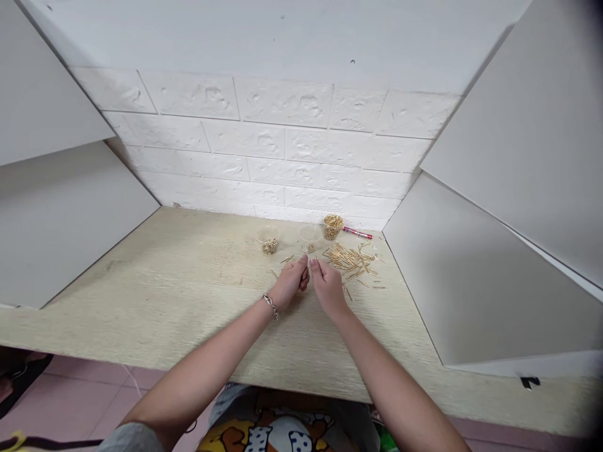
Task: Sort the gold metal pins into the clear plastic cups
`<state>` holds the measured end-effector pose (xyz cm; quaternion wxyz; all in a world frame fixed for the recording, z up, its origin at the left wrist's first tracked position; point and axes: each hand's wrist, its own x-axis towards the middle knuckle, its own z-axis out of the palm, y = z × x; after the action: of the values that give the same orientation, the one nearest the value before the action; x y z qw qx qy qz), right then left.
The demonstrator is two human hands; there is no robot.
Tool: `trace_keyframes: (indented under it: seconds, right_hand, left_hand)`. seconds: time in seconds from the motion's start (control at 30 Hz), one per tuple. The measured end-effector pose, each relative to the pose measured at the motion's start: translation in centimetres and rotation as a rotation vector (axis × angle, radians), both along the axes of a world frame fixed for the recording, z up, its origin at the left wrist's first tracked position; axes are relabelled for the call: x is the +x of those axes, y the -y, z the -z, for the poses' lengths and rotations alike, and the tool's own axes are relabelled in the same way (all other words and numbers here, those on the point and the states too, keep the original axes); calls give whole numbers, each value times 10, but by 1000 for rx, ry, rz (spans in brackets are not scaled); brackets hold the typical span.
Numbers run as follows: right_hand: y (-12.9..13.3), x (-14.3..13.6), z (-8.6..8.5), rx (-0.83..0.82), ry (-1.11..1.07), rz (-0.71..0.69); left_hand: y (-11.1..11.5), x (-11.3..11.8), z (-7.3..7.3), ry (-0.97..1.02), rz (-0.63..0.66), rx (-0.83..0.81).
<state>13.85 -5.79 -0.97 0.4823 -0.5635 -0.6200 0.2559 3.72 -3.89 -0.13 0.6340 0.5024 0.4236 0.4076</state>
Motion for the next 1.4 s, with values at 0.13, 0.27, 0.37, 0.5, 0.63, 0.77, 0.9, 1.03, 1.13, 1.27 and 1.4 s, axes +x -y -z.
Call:
trace_keyframes:
  seconds: [0.13,0.27,0.37,0.5,0.63,0.77,0.9,1.03,1.13,1.27,1.4]
  right_hand:
    - [0,1,2,40,49,22]
    - [-1,0,5,45,43,24]
    - [-1,0,6,52,48,28]
    - [-1,1,5,60,72,32]
    - [-1,1,4,70,112,35]
    - [1,1,4,85,202,39]
    - [2,2,4,87,257,32]
    - [1,6,2,69,263,-27]
    - [0,8,0,52,221,-73]
    - [-1,8,-3,0,65,-112]
    - [-3,4,-4,-55,-72,-97]
  left_hand:
    - [1,1,-1,-12,-7,2]
    - [1,1,-1,-22,-9,15]
    - [1,1,-1,-23,-13,16]
    - [0,1,0,-21,-22,14]
    - [0,1,1,-55,-44,34]
    - [-1,1,1,-104,-51,56]
    - [-3,0,1,-151,-43,76]
    - [-6,-2,3,-232,-22,105]
    - [-8,-4,3,-267,0,108]
    - [-7,-5,0,-230,30,84]
    - [-5,-4,-3,-161,34,56]
